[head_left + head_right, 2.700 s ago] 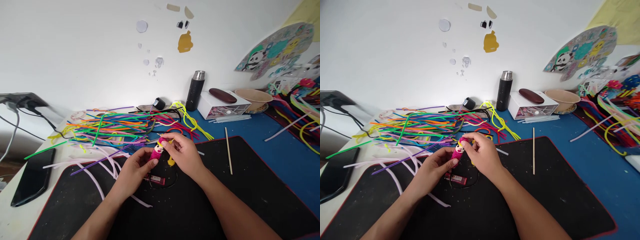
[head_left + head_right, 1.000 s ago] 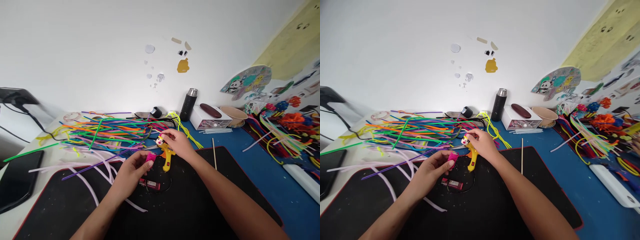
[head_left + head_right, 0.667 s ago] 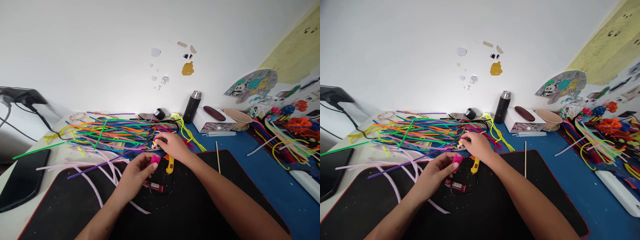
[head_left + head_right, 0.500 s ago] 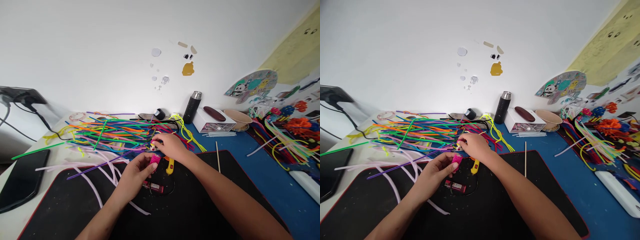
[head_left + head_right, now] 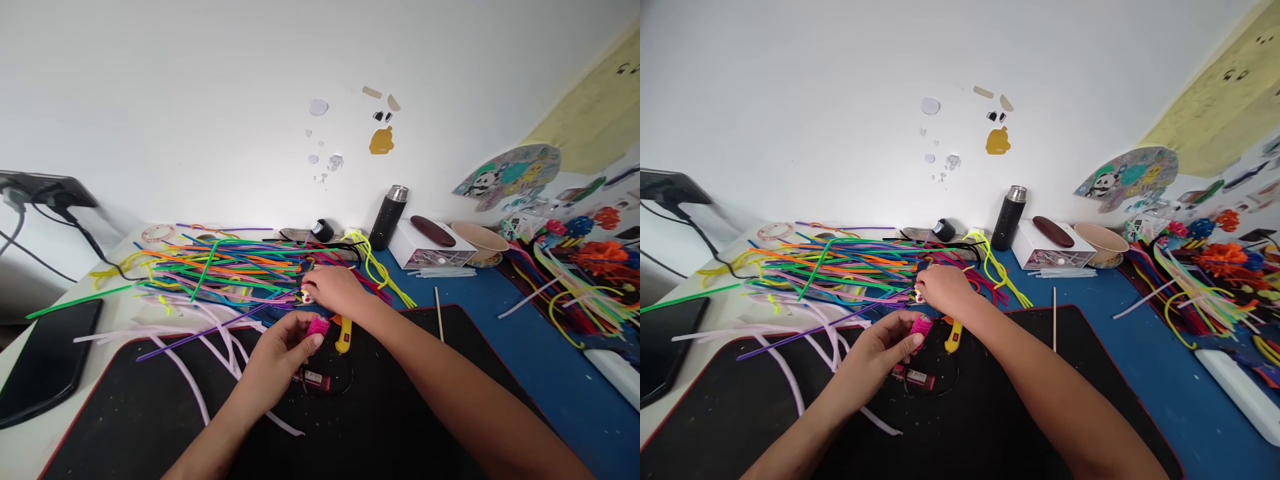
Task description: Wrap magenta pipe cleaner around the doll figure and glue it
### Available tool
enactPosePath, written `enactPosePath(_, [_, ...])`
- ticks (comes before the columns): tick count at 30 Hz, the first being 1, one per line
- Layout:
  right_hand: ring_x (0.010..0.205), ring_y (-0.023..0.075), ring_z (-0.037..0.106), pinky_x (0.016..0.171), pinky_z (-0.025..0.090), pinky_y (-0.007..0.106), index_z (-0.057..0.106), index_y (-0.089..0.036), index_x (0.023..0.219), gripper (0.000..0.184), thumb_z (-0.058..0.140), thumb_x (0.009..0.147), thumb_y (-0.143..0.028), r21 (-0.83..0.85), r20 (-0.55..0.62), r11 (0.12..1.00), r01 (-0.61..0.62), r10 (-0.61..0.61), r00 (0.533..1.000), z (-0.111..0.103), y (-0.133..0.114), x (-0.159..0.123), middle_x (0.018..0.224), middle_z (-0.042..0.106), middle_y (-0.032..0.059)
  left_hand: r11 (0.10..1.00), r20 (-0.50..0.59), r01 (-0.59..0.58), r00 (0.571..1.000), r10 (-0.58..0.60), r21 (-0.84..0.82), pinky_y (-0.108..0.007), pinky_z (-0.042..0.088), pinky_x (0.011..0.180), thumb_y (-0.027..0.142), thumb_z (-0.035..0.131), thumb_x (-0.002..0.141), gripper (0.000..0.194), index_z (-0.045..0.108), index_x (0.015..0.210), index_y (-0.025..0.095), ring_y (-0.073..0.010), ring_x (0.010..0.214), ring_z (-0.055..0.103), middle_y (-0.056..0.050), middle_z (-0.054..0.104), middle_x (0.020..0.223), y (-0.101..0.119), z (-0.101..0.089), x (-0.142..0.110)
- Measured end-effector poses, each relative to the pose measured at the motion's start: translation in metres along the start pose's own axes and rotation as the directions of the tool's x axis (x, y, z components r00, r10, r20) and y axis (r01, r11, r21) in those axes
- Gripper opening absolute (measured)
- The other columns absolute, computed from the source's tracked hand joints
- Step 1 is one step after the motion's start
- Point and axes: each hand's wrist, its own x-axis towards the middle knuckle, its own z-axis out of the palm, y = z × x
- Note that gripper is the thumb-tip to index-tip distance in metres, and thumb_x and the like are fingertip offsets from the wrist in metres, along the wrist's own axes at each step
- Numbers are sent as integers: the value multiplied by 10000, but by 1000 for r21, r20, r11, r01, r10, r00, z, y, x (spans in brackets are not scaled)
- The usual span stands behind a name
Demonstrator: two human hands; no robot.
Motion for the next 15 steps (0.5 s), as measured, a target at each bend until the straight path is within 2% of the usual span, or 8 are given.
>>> enactPosePath(4, [978,277,745,779,480,335,821,-209,1096,241,607,1055,-315,-1,-41,1000,-23,23,999,0,0,2,1135,803,113,1000,5,-11,1000,11,-2,-296,491,717,565,811,852,443,734,1089,198,-203,841,636,-43,740,944,-2,1,0])
enactPosePath(7, [1010,242,733,783,464,312,799,-231,1116,257,559,1085,-315,44,-131,998,-43,48,990,-1,3,-5,1164,804,72,1000,-17,-18,1000,18,9,-291,496,696,569,811,850,452,734,1101,201,-204,830,639,-47,744,949,0,-1,1])
enactPosePath(9, [928,210,721,745,443,295,789,-227,1035,261,551,1089,-321,159,-226,985,-64,99,969,-5,5,-18,1043,814,43,999,-49,-32,998,33,9,-285,501,683,582,818,836,480,732,1107,196,-202,821,641,-47,740,941,2,-3,2])
enactPosePath(10, [814,193,698,702,425,292,780,-221,979,260,572,1077,-342,251,-261,965,-77,145,954,-6,7,-27,917,801,29,999,-69,-39,997,39,-2,-283,503,670,590,825,823,493,730,1104,196,-197,803,639,-44,736,932,4,-4,3])
enactPosePath(12, [627,166,607,608,376,287,738,-212,840,328,588,1057,-407,406,-234,904,-134,245,941,-9,9,-51,697,716,-2,998,-102,-64,993,62,-21,-280,508,651,601,835,805,506,728,1088,196,-184,761,626,-35,728,912,6,-5,4])
enactPosePath(15, [582,152,595,573,384,270,698,-205,782,377,598,1030,-470,568,-65,795,-216,305,950,-4,13,-94,658,692,-6,997,-76,-66,995,63,-44,-277,508,634,609,841,795,510,734,1064,189,-170,718,607,-16,703,848,7,-5,5])
